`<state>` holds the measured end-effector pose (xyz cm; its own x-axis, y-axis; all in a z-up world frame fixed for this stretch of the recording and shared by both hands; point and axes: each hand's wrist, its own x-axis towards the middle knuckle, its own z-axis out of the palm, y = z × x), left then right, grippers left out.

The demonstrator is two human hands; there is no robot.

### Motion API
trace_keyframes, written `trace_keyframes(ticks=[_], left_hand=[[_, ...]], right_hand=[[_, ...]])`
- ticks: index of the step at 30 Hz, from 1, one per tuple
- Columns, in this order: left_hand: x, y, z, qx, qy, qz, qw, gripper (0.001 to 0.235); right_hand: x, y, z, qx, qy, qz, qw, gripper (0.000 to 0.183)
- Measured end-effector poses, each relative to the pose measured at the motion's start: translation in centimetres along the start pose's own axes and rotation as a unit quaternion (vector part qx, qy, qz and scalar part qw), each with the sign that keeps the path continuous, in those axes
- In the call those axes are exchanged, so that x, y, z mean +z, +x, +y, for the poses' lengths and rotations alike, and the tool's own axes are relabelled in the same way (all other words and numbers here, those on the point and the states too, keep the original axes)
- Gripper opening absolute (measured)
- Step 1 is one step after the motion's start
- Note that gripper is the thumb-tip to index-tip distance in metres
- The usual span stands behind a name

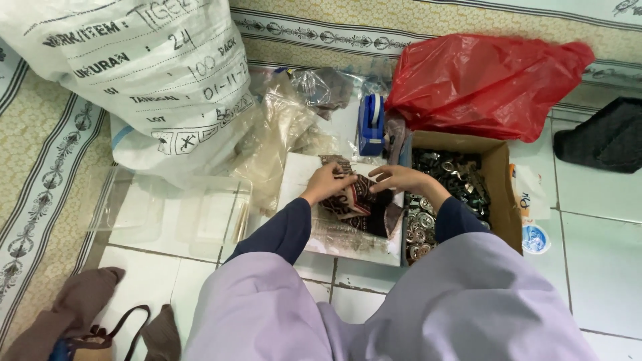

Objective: The person sits on the floor and sorts small metal hardware items, including buttons and decorative pieces, from a box into a plastic bag. They also handle a piece of patterned fabric, folding it and placing it aside.

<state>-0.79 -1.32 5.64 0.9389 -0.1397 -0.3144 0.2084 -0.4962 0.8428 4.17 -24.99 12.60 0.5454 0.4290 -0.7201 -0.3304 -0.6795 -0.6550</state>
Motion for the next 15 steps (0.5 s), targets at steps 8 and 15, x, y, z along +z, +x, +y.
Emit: trace_keyframes(ticks=[8,15], left_hand=[[6.7,5.0,-2.5,0.070,0.397,-0.171,0.899,0.089],[8.1,10.9,-6.0,0.042,0.224,-0.176,0.958,0.012]], right_hand=[[1.2,11.1,5.1,0.096,-0.215,-0.060,0.970,0.093],[0.6,13.6,5.5,-0.006,-0.259,0.025,0.965,0.052]])
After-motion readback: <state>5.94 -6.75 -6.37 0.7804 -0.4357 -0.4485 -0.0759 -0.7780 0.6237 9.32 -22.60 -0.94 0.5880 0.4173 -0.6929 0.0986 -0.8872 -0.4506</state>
